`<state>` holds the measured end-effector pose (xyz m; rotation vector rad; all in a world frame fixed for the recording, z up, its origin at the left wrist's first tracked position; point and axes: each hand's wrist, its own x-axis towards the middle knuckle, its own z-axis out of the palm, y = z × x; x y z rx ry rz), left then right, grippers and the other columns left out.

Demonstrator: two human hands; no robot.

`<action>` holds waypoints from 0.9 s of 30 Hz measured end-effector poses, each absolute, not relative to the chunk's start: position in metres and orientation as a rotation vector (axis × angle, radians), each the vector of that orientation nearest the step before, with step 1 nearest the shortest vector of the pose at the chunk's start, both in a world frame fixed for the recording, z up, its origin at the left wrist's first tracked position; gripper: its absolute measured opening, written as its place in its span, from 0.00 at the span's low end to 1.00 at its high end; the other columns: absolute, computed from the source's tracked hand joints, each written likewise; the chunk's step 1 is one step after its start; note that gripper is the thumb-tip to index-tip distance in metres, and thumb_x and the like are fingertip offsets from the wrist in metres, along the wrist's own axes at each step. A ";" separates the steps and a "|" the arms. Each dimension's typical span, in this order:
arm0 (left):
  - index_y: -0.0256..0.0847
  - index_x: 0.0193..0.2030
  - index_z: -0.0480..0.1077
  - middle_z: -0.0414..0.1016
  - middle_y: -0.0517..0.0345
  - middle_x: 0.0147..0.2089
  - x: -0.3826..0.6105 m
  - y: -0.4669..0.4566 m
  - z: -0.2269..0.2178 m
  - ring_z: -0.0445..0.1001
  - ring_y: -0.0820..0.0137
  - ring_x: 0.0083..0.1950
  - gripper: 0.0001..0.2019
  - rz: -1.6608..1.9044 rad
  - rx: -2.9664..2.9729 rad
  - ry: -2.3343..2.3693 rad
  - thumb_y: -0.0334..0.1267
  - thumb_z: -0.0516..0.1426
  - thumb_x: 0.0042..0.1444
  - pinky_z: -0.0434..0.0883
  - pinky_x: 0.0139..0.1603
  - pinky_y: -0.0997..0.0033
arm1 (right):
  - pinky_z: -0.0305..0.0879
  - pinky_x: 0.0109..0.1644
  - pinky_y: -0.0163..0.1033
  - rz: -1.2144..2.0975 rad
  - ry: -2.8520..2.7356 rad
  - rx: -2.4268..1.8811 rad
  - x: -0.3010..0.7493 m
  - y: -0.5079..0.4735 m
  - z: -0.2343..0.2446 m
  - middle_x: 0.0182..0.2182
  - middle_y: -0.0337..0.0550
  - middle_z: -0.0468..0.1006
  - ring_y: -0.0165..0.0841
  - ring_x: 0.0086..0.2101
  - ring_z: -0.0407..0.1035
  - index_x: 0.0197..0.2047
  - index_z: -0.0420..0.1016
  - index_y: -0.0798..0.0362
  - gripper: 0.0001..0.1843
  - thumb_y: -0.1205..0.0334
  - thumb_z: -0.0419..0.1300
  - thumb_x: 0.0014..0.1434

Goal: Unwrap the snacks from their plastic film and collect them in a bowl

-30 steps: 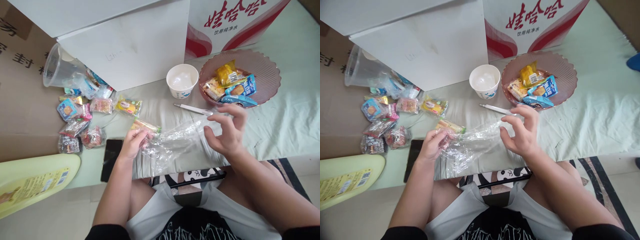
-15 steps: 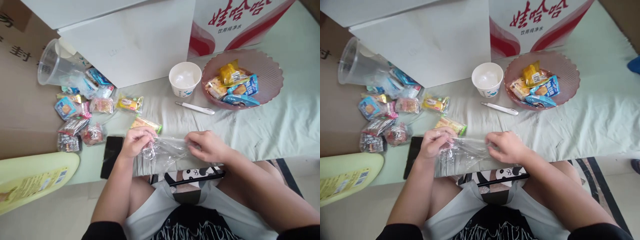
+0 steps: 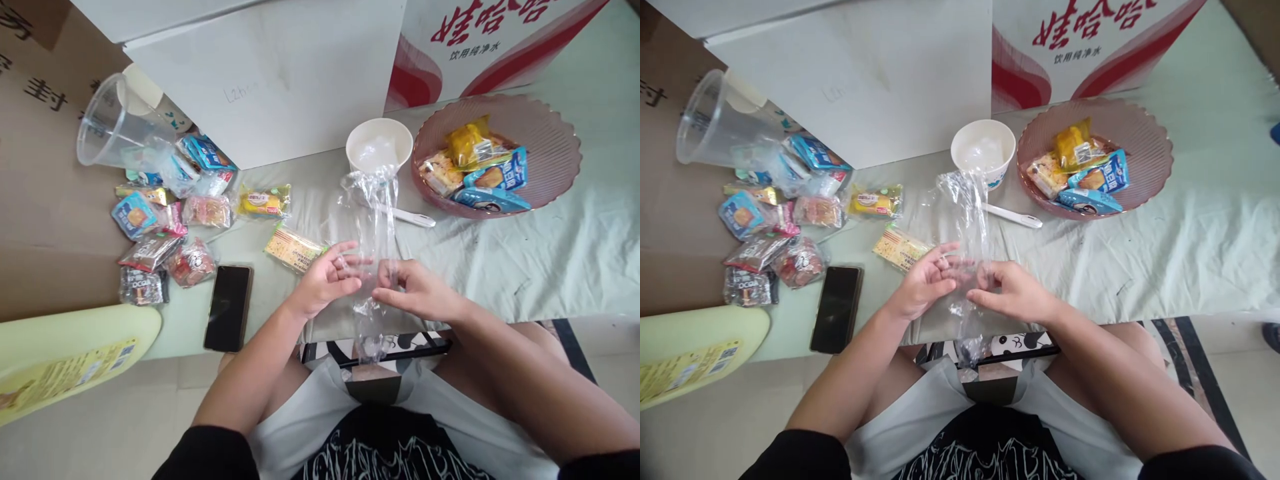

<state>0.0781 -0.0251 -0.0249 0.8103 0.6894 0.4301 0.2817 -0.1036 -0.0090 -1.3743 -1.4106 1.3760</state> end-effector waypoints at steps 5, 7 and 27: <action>0.41 0.46 0.72 0.79 0.61 0.31 0.072 -0.021 -0.024 0.77 0.73 0.33 0.22 0.491 0.867 0.749 0.45 0.72 0.49 0.72 0.37 0.73 | 0.72 0.34 0.37 1.371 -1.256 -1.304 0.287 -0.105 -0.010 0.28 0.38 0.81 0.30 0.29 0.76 0.39 0.68 0.50 0.11 0.52 0.61 0.65; 0.42 0.47 0.70 0.82 0.58 0.34 0.071 -0.022 -0.023 0.81 0.69 0.41 0.20 0.523 0.904 0.717 0.47 0.70 0.53 0.73 0.45 0.71 | 0.75 0.35 0.39 1.363 -1.114 -1.271 0.283 -0.106 -0.014 0.28 0.35 0.81 0.32 0.29 0.79 0.53 0.63 0.48 0.18 0.53 0.63 0.64; 0.41 0.55 0.77 0.86 0.56 0.38 0.055 -0.016 -0.022 0.83 0.71 0.36 0.16 0.901 1.955 0.847 0.31 0.62 0.60 0.80 0.41 0.73 | 0.77 0.45 0.41 0.898 -1.536 -1.380 0.284 -0.110 -0.010 0.35 0.40 0.84 0.34 0.35 0.79 0.57 0.73 0.49 0.18 0.62 0.61 0.64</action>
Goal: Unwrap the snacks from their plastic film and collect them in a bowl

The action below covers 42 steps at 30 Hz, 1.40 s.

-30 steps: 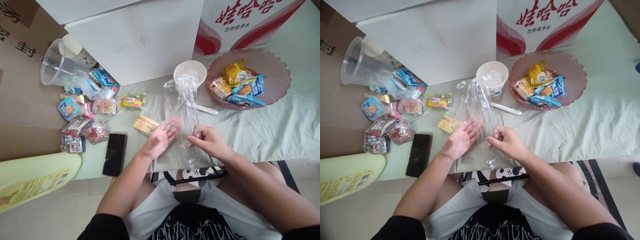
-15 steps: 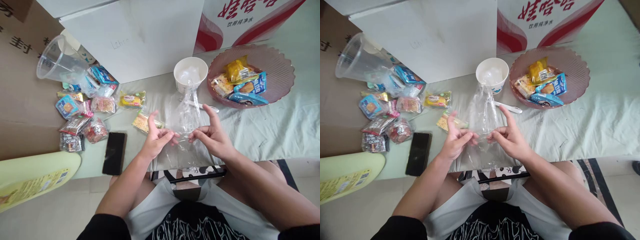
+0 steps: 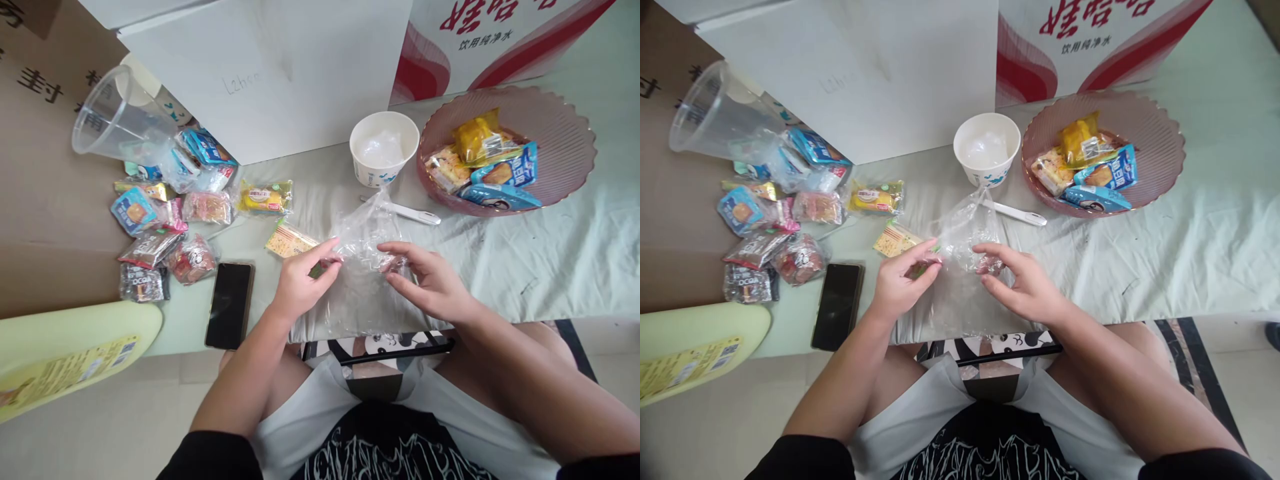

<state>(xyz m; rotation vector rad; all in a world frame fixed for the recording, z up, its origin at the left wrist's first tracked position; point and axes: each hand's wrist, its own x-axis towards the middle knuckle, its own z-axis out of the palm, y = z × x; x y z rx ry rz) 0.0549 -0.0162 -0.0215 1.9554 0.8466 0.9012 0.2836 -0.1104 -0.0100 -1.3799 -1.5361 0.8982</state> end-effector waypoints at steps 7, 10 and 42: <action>0.41 0.36 0.79 0.76 0.59 0.33 0.054 -0.008 -0.020 0.76 0.73 0.34 0.04 1.089 2.324 0.916 0.31 0.62 0.59 0.75 0.36 0.72 | 0.73 0.40 0.41 0.460 -1.698 -1.528 0.283 -0.106 -0.020 0.33 0.41 0.78 0.34 0.33 0.74 0.48 0.77 0.49 0.10 0.67 0.60 0.63; 0.42 0.34 0.79 0.74 0.51 0.49 0.052 -0.009 -0.021 0.77 0.65 0.50 0.03 1.187 2.348 0.924 0.32 0.62 0.57 0.77 0.44 0.66 | 0.72 0.42 0.44 0.258 -1.651 -1.528 0.285 -0.107 -0.019 0.37 0.45 0.75 0.37 0.39 0.73 0.40 0.78 0.48 0.04 0.65 0.63 0.61; 0.39 0.46 0.76 0.82 0.55 0.29 0.052 -0.019 -0.012 0.79 0.67 0.25 0.17 0.409 1.098 0.814 0.50 0.63 0.58 0.74 0.23 0.70 | 0.67 0.27 0.34 1.356 -1.245 -1.356 0.281 -0.107 -0.010 0.22 0.35 0.75 0.26 0.23 0.70 0.33 0.67 0.50 0.15 0.49 0.58 0.67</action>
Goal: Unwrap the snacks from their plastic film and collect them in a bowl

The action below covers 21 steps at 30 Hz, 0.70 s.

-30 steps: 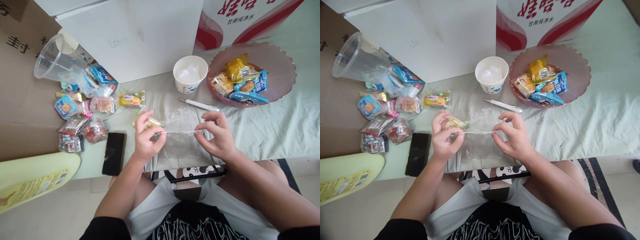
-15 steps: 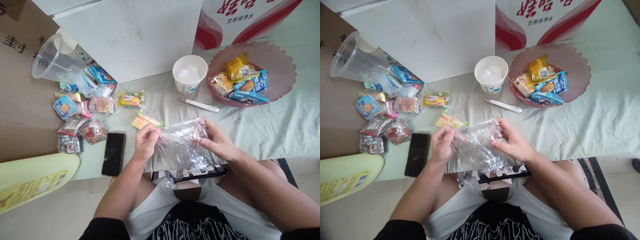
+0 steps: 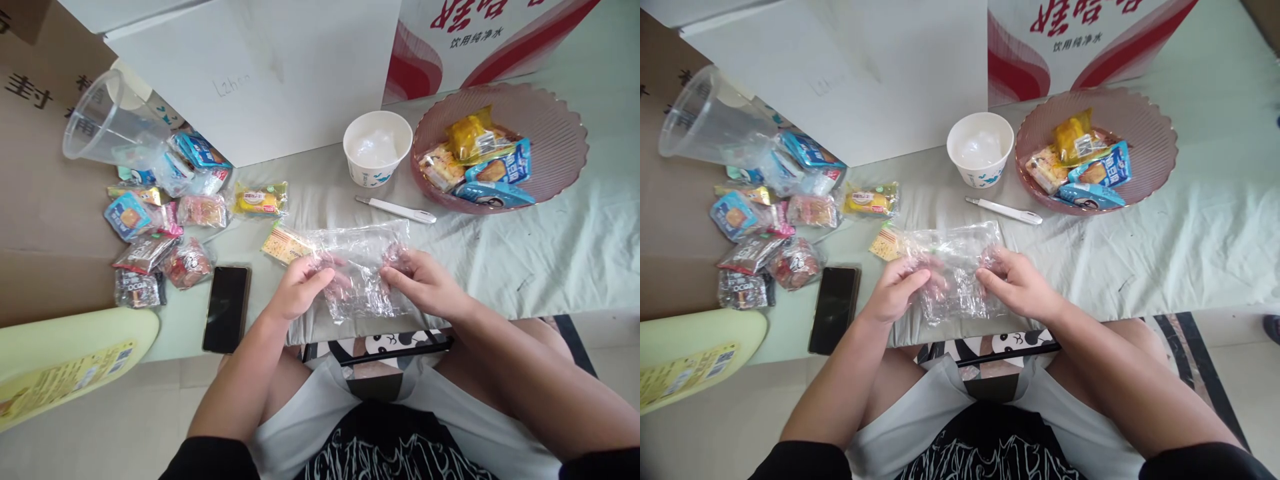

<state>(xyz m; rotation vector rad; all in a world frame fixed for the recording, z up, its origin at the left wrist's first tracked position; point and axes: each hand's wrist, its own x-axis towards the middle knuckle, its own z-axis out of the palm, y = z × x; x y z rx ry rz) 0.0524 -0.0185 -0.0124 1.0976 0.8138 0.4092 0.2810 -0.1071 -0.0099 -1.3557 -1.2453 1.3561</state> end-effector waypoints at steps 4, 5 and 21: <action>0.43 0.46 0.75 0.71 0.67 0.18 0.053 -0.017 -0.010 0.67 0.74 0.13 0.13 0.533 1.024 0.839 0.48 0.62 0.59 0.64 0.14 0.76 | 0.62 0.23 0.34 1.303 -1.091 -1.275 0.281 -0.106 -0.008 0.22 0.31 0.68 0.26 0.20 0.64 0.35 0.65 0.48 0.17 0.45 0.62 0.64; 0.44 0.44 0.75 0.70 0.68 0.17 0.054 -0.016 -0.009 0.66 0.74 0.13 0.12 0.560 1.009 0.817 0.48 0.62 0.59 0.63 0.13 0.76 | 0.61 0.23 0.34 1.271 -1.054 -1.254 0.281 -0.106 -0.006 0.22 0.31 0.67 0.26 0.20 0.62 0.35 0.65 0.47 0.16 0.45 0.63 0.64; 0.43 0.36 0.69 0.71 0.57 0.37 0.058 -0.018 -0.019 0.71 0.71 0.37 0.04 1.030 1.821 0.938 0.38 0.59 0.61 0.71 0.35 0.70 | 0.52 0.23 0.34 1.009 -0.976 -1.568 0.278 -0.103 -0.011 0.26 0.30 0.64 0.25 0.21 0.54 0.38 0.65 0.48 0.14 0.58 0.66 0.54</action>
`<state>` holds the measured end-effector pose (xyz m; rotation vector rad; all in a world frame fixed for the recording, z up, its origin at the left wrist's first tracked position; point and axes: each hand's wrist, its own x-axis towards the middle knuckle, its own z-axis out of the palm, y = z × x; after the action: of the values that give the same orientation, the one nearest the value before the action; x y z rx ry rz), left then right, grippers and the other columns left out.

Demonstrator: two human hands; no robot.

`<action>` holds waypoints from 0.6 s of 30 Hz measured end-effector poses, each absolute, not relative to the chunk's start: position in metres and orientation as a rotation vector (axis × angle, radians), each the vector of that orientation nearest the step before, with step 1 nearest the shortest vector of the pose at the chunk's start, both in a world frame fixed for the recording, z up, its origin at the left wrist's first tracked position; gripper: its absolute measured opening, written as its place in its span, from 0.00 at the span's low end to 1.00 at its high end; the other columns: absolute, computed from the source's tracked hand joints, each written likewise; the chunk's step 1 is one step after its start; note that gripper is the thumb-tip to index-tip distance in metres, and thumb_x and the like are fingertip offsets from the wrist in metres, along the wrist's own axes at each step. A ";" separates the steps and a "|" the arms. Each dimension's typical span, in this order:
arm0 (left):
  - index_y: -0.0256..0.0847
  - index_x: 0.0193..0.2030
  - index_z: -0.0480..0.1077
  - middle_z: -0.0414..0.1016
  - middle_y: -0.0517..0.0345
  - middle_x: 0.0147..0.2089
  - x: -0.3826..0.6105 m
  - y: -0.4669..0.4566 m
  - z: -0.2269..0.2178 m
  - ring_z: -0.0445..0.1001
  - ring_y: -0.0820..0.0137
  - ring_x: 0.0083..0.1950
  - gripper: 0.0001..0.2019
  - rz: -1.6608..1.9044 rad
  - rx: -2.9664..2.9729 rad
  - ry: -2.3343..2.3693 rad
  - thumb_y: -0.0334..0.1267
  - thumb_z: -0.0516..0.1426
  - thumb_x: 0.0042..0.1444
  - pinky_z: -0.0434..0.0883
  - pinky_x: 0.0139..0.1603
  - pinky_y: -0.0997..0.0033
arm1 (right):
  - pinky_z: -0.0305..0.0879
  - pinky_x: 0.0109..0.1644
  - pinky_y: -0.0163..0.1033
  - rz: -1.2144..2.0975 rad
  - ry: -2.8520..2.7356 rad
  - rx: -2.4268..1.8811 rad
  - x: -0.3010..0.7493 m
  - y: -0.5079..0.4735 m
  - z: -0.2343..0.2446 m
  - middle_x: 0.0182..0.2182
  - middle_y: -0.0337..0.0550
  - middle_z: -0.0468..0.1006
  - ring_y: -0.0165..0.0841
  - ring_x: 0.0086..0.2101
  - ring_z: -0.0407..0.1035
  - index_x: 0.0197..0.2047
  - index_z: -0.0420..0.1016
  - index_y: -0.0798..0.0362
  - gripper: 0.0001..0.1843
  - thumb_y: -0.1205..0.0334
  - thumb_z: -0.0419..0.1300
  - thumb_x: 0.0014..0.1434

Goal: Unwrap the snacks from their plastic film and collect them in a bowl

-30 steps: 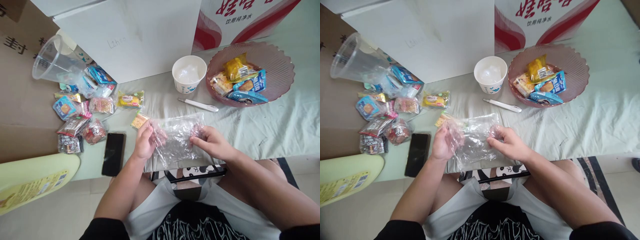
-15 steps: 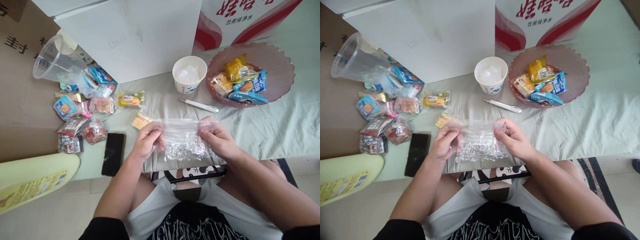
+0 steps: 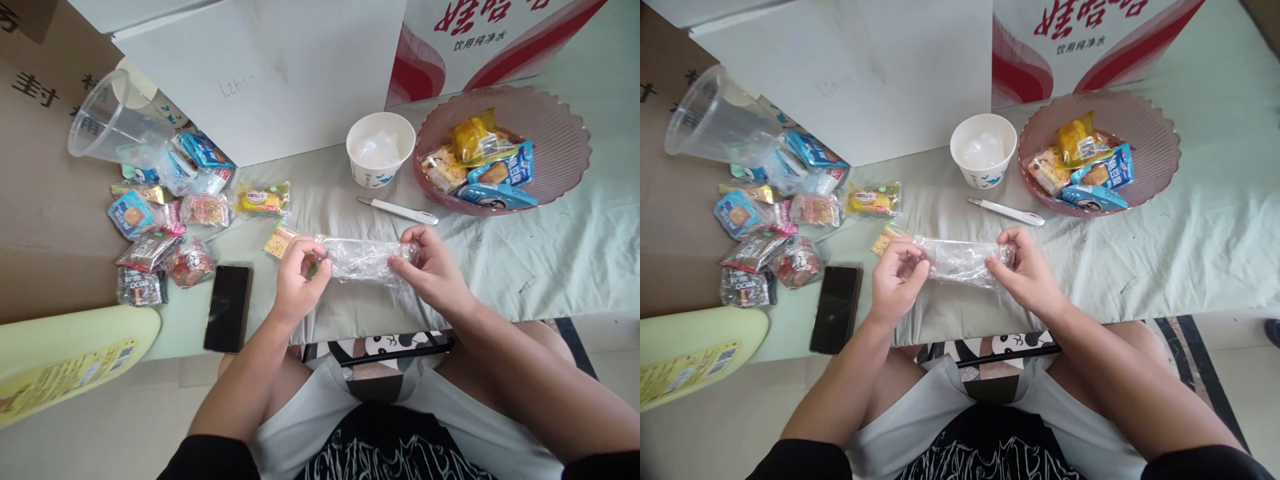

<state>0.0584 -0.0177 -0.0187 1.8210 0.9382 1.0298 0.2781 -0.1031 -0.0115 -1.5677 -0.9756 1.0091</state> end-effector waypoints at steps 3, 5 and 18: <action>0.43 0.37 0.68 0.69 0.58 0.38 0.058 -0.021 -0.020 0.71 0.70 0.40 0.03 1.277 2.001 0.999 0.33 0.58 0.61 0.72 0.39 0.69 | 0.55 0.25 0.34 0.967 -0.971 -1.550 0.278 -0.102 -0.010 0.30 0.33 0.69 0.25 0.23 0.58 0.41 0.66 0.48 0.15 0.59 0.67 0.53; 0.43 0.37 0.68 0.68 0.60 0.35 0.058 -0.023 -0.019 0.70 0.71 0.37 0.03 1.256 2.061 0.943 0.32 0.58 0.61 0.72 0.38 0.69 | 0.58 0.28 0.35 1.012 -1.033 -1.521 0.279 -0.102 -0.008 0.28 0.34 0.69 0.27 0.24 0.60 0.36 0.66 0.49 0.11 0.59 0.66 0.55; 0.44 0.59 0.71 0.78 0.45 0.58 0.065 -0.033 -0.021 0.79 0.61 0.59 0.17 0.647 1.617 0.677 0.43 0.59 0.65 0.78 0.58 0.59 | 0.72 0.46 0.43 1.183 -1.423 -1.256 0.270 -0.110 -0.009 0.42 0.48 0.83 0.35 0.42 0.77 0.32 0.63 0.49 0.12 0.57 0.60 0.65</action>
<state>0.0653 -0.0330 -0.0209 1.6174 0.6767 0.6472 0.2697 -0.1100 -0.0094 -1.2556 -1.4233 1.1832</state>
